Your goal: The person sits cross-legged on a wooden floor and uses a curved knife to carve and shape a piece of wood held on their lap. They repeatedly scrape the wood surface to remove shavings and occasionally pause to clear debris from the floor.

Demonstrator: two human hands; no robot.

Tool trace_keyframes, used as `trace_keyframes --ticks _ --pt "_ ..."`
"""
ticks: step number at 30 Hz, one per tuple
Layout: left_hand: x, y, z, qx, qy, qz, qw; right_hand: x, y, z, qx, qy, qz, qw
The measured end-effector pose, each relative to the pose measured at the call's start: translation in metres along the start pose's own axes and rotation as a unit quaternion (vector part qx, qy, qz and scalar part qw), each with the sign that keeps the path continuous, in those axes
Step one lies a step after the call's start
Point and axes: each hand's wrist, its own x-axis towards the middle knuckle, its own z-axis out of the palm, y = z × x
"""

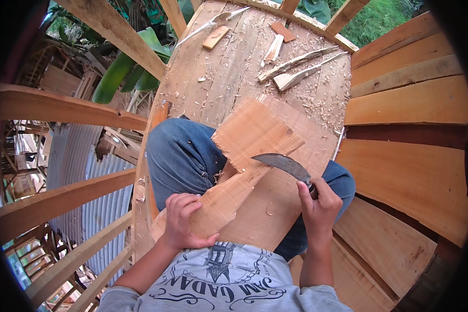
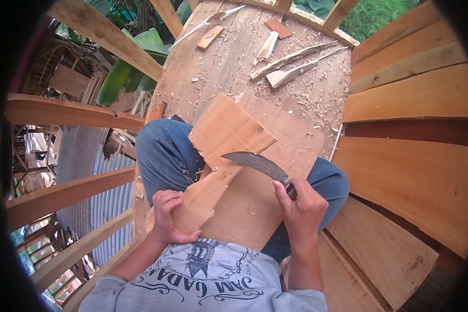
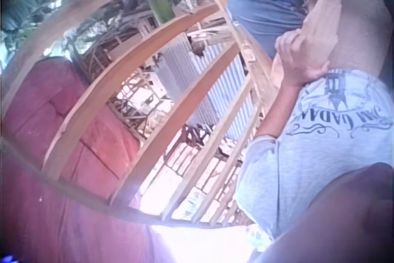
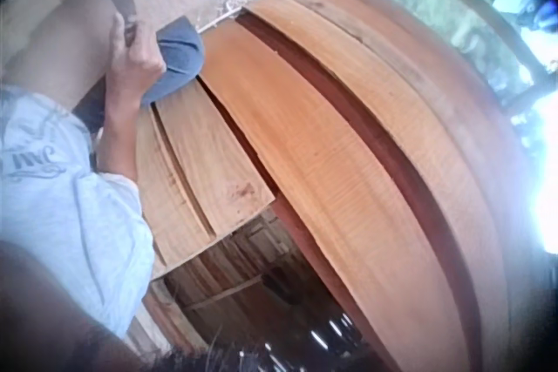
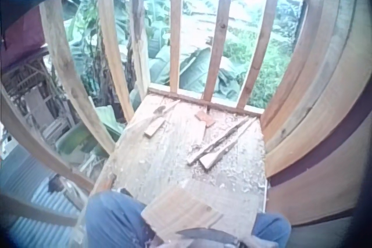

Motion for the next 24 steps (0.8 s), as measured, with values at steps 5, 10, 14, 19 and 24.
trace_keyframes --ticks 5,10,14,19,24 --pt "0.0 -0.001 0.001 -0.012 0.008 -0.003 1.0 -0.001 0.004 0.007 0.007 0.028 -0.003 1.0" --pt "0.0 -0.003 0.002 -0.013 0.015 -0.005 1.0 0.006 0.016 0.009 0.016 0.08 0.038 0.996" --pt "0.001 -0.003 0.001 -0.011 0.01 -0.01 1.0 0.018 0.033 -0.014 0.031 0.088 0.118 0.989" --pt "0.004 -0.002 0.002 -0.015 0.007 -0.006 1.0 -0.011 -0.014 0.007 0.052 -0.11 -0.107 0.987" --pt "0.0 -0.006 0.003 -0.013 0.019 0.002 1.0 0.008 -0.004 0.004 0.008 -0.03 0.034 0.999"
